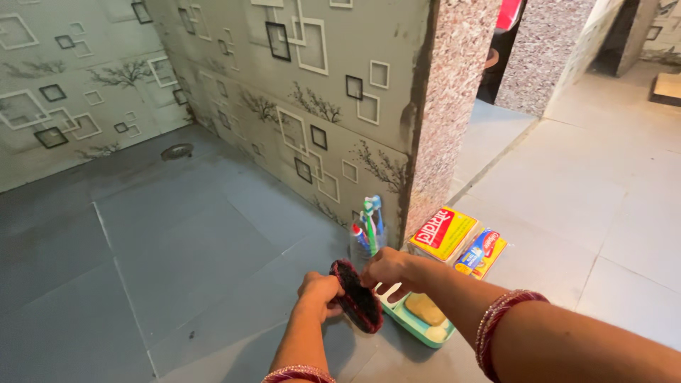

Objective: The person organizes bathroom items on the floor, including toothbrushes, toothpaste, soap, and a scrub brush. They place the toothbrushes into a clear plastic bottle, move the soap dish, and arrange the scrub brush and toothpaste boxes.

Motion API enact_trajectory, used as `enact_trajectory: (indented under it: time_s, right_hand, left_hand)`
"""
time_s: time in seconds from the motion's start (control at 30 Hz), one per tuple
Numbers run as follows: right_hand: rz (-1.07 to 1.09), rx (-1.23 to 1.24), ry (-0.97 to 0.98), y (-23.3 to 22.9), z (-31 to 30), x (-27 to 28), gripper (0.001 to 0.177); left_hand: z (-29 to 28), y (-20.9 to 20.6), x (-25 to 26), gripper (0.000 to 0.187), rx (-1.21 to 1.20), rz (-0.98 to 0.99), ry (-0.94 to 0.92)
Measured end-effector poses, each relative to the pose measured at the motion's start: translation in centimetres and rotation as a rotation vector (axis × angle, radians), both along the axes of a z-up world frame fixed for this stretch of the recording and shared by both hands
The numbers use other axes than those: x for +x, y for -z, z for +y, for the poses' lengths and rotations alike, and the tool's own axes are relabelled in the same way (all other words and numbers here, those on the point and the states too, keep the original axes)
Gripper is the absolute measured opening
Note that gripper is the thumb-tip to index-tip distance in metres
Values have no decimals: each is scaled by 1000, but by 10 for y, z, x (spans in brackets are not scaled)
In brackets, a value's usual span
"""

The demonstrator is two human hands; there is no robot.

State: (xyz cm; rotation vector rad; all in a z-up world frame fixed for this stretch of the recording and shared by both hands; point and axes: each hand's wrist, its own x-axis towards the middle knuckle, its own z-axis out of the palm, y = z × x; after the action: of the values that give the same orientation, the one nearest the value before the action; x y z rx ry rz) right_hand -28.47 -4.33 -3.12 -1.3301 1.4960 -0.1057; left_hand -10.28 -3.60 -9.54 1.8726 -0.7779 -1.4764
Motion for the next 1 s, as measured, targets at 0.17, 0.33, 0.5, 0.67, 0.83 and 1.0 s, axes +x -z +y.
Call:
enact_trajectory:
  time_s: [0.17, 0.33, 0.5, 0.67, 0.83, 1.0]
  right_hand:
    - [50, 20, -14, 13, -4, -3, 30]
    - [54, 31, -32, 27, -6, -4, 31]
    - [77, 27, -46, 40, -11, 8, 30]
    - [69, 35, -59, 56, -21, 17, 29]
    - [49, 46, -19, 58, -27, 13, 29]
    - [164, 2, 58, 30, -22, -1, 30]
  left_hand:
    - [-3, 5, -9, 36, 6, 49, -73]
    - [-4, 17, -4, 34, 15, 44, -70]
    - [-11, 33, 4, 26, 39, 28, -80]
    - [-14, 46, 9, 21, 46, -6, -54]
    - [-12, 44, 19, 18, 72, 198, 63]
    - [-9, 29, 23, 17, 44, 275, 212]
